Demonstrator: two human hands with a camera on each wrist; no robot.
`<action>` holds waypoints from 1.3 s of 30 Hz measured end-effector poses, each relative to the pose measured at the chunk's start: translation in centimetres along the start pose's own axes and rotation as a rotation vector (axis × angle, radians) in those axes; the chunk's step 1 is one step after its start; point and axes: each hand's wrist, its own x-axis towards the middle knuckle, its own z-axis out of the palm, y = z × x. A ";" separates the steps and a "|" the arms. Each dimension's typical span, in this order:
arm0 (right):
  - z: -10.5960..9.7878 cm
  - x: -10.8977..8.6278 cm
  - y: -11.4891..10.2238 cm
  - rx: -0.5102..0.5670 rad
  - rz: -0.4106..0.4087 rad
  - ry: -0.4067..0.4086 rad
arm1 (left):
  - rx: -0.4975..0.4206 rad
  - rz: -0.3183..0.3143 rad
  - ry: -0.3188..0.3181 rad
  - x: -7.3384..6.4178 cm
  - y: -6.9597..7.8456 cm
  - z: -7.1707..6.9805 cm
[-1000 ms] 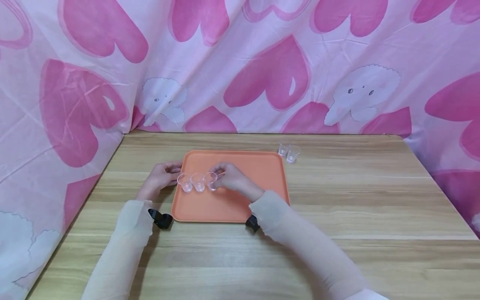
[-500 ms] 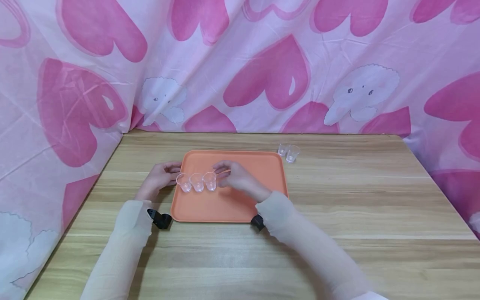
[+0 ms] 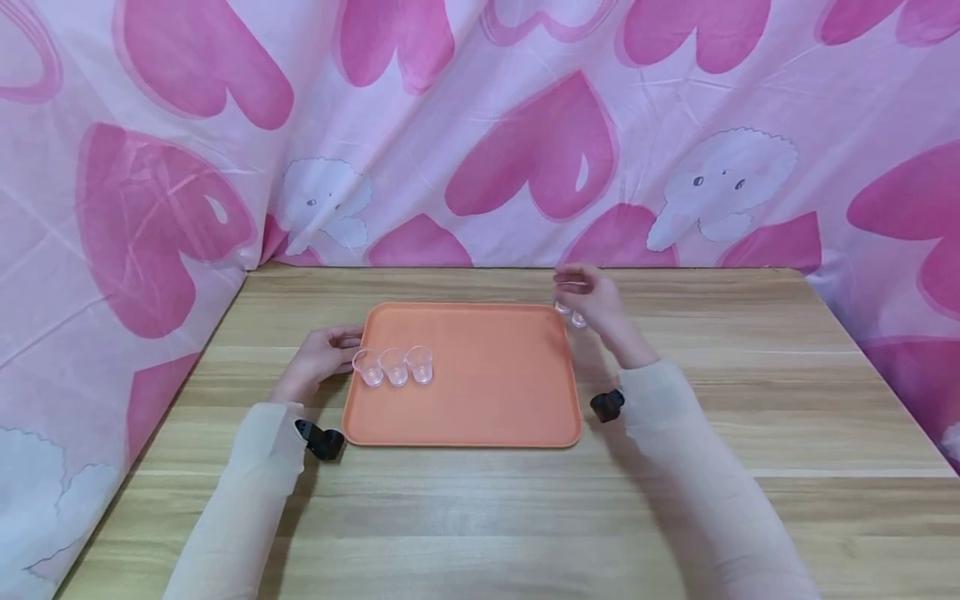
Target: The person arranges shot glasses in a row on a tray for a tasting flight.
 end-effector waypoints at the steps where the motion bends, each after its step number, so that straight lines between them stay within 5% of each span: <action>1: -0.8 0.1 0.4 -0.012 0.004 0.027 | -0.008 0.002 -0.001 0.0 0.0 0.0; 6: -3.3 0.3 2.2 -0.064 0.050 0.066 | -0.010 -0.027 -0.002 -0.1 -0.3 0.0; 11: -4.4 0.3 3.6 -0.111 0.121 0.023 | 0.015 -0.027 -0.004 0.0 -0.4 -0.2; 20: -4.0 0.4 4.9 -0.102 0.197 -0.091 | 0.019 -0.052 0.001 -0.1 -0.2 -0.1; 39: -3.7 0.7 4.9 -0.090 0.231 -0.052 | -0.006 -0.023 -0.011 -0.1 0.1 0.0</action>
